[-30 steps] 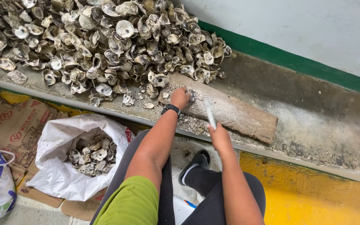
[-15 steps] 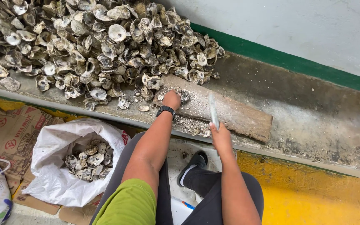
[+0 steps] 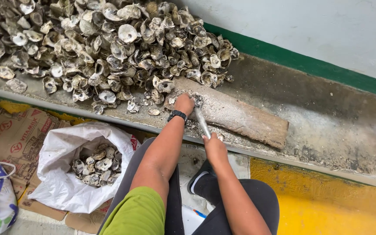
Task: The recorder is sitting and using a metal scraper to process oyster shells before placing them into a bag.
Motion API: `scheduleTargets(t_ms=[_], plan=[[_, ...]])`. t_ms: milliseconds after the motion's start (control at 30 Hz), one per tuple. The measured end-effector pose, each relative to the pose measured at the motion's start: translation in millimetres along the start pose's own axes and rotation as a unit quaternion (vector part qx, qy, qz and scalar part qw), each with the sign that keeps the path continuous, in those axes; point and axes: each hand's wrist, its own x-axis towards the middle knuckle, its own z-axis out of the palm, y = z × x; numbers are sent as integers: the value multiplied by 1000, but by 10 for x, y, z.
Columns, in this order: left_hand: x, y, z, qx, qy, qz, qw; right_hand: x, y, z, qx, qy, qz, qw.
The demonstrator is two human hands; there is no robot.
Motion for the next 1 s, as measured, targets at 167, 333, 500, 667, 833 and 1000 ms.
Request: scheduleTargets(t_ms=[167,333,500,667,833,1000], plan=[[181,-237,207,-10,-3,-17,1000,60,114,-304,54,-16,42,998],[122,-165,225,-40,17,-33,999,383,680,-176,483,-87,78,867],[278,-240,376,-355,16,-20,934,318,682,-453,715,-209,50,666],[267,-125,229,-553,-63,-81,827,355,695,-477,746,-234,9,623],[180,-41,143,-522,-81,-67,846,341,597,-470,721,-216,24,658],[144,57,150,-462,-156,-62,871,379,533,-439,670,-148,68,724]])
